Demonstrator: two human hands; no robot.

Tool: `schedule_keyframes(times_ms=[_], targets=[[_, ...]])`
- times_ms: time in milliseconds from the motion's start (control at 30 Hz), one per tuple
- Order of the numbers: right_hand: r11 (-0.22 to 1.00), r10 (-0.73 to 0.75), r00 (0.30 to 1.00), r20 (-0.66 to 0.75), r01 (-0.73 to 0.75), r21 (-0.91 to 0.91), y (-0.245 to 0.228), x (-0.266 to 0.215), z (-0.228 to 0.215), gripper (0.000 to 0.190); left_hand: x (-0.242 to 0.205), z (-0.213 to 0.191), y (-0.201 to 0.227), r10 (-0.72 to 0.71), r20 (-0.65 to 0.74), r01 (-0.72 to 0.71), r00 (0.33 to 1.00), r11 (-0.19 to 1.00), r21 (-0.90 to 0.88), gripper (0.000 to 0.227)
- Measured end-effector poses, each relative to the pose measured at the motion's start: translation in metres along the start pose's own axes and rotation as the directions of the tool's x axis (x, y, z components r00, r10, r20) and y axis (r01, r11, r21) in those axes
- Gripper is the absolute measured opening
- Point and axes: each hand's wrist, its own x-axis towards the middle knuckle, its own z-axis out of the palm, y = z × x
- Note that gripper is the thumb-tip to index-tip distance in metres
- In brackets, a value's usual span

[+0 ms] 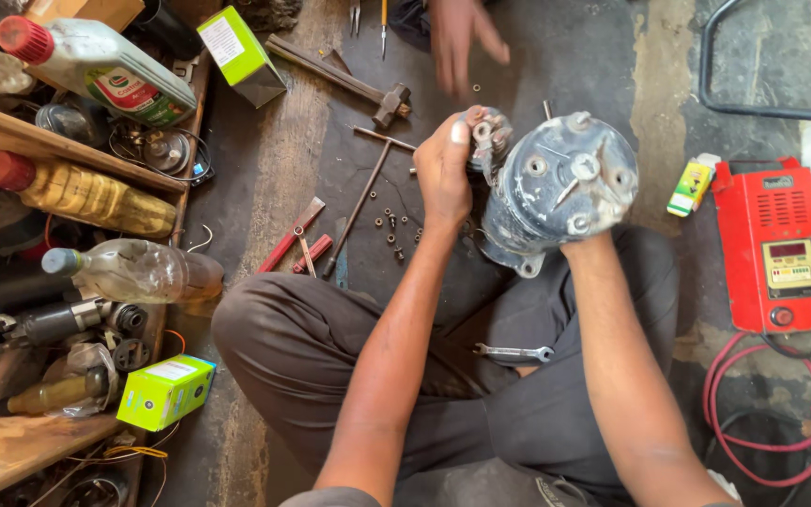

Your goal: The person disassembles a motor by removing nuts and bolts with a wrench, then uses a hammer to separate the housing and rotor. The person continues to separate components and uses a T-handle tool to adjust internal parts.

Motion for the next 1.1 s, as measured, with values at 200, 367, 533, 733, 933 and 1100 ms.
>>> schedule_keyframes(times_ms=[200, 367, 533, 733, 933, 1100], targets=[[0.994, -0.049, 0.999, 0.009, 0.05, -0.094, -0.03, 0.001, 0.007, 0.02, -0.02, 0.005, 0.017, 0.077, -0.153, -0.052, 0.985, 0.986, 0.16, 0.051], [0.967, -0.113, 0.99, -0.086, 0.09, -0.24, -0.067, -0.072, -0.031, 0.018, -0.012, -0.018, 0.047, -0.025, 0.11, 0.023, 0.994, 1.0, 0.021, 0.045], [0.973, -0.017, 1.0, 0.0, 0.016, -0.229, -0.068, -0.183, -0.019, 0.012, 0.024, -0.048, 0.11, 0.15, 0.513, -0.251, 0.845, 0.959, 0.132, 0.051], [0.402, 0.297, 0.817, 0.495, 0.363, -0.84, -0.047, -0.224, 0.044, 0.024, 0.053, -0.01, 0.13, 0.17, 0.848, -0.619, 0.502, 0.756, 0.215, 0.111], [-0.054, 0.434, 0.668, 0.605, 0.689, -0.722, -0.047, -0.227, 0.069, 0.048, 0.025, -0.01, 0.123, 0.234, 0.717, -0.663, 0.657, 0.631, 0.402, 0.116], [0.025, 0.374, 0.757, 0.536, 0.569, -0.822, -0.039, -0.212, 0.066, 0.038, -0.022, 0.009, 0.13, 0.267, 0.455, -0.524, 0.85, 0.526, 0.67, 0.121]])
